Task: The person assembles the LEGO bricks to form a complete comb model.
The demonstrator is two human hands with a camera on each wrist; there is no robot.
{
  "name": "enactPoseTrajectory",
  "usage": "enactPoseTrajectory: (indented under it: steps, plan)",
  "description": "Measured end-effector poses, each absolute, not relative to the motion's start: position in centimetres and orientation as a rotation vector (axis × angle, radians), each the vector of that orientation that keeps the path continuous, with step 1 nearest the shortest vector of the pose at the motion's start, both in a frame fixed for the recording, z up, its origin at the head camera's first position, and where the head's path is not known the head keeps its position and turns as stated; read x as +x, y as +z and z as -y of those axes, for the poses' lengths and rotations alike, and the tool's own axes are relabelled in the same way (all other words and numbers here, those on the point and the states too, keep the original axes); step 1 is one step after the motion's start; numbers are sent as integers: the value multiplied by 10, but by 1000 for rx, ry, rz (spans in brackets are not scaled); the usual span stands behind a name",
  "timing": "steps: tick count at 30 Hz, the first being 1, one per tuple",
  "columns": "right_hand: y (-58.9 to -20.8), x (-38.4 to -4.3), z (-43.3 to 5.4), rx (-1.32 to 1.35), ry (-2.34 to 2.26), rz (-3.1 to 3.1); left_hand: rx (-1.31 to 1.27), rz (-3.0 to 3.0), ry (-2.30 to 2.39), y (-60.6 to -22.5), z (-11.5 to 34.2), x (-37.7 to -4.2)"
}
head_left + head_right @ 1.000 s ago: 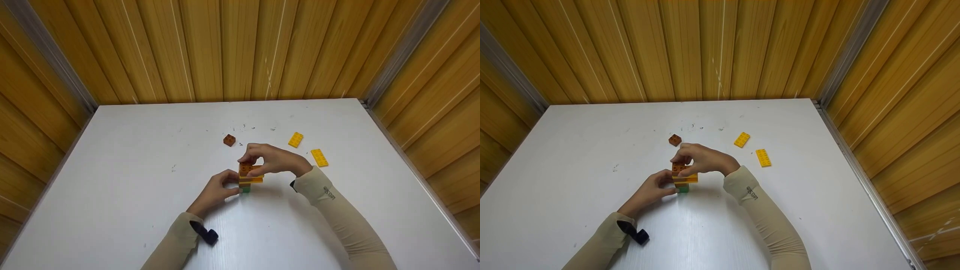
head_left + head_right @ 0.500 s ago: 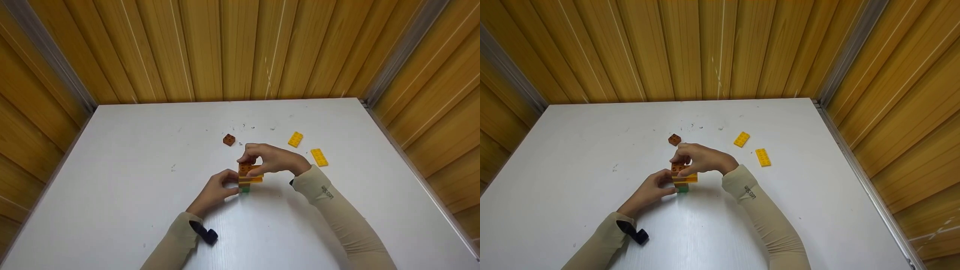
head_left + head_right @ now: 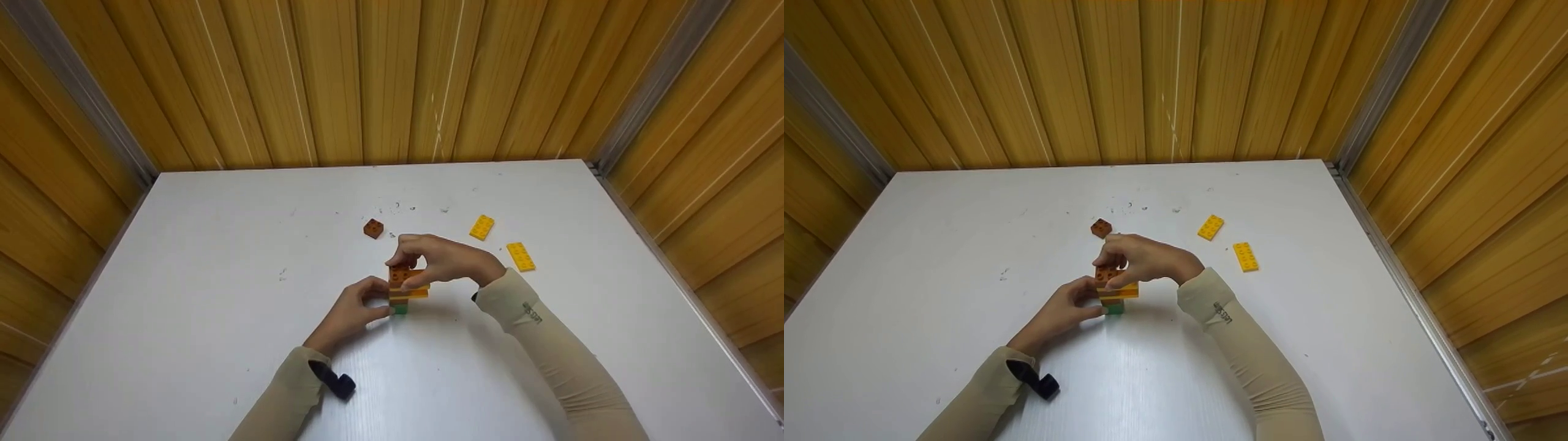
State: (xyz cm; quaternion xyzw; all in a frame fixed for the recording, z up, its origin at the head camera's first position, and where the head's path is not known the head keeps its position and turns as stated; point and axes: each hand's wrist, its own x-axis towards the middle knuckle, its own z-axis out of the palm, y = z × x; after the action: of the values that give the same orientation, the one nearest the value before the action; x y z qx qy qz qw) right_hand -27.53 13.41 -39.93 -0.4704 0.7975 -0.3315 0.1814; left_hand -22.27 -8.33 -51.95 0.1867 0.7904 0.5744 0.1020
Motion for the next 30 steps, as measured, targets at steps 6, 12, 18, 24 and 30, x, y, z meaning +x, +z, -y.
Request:
enactPoseTrajectory:
  steps: [6, 12, 18, 24, 30]
  plan:
    - [-399, -275, -134, -1298, -940, -2243, 530, -2349, 1675, -520, 82, -223]
    - [-397, -275, -133, -1292, -934, -2235, 538, -2342, 1683, -521, 83, -224]
    - [-398, -275, -134, -1294, -943, -2239, 554, -2346, 1702, -519, 83, -222]
    - [-398, -275, -135, -1277, -949, -2242, 564, -2344, 1723, -518, 82, -221]
    - [-399, -274, -135, -1274, -919, -2264, 554, -2369, 1688, -517, 82, -222]
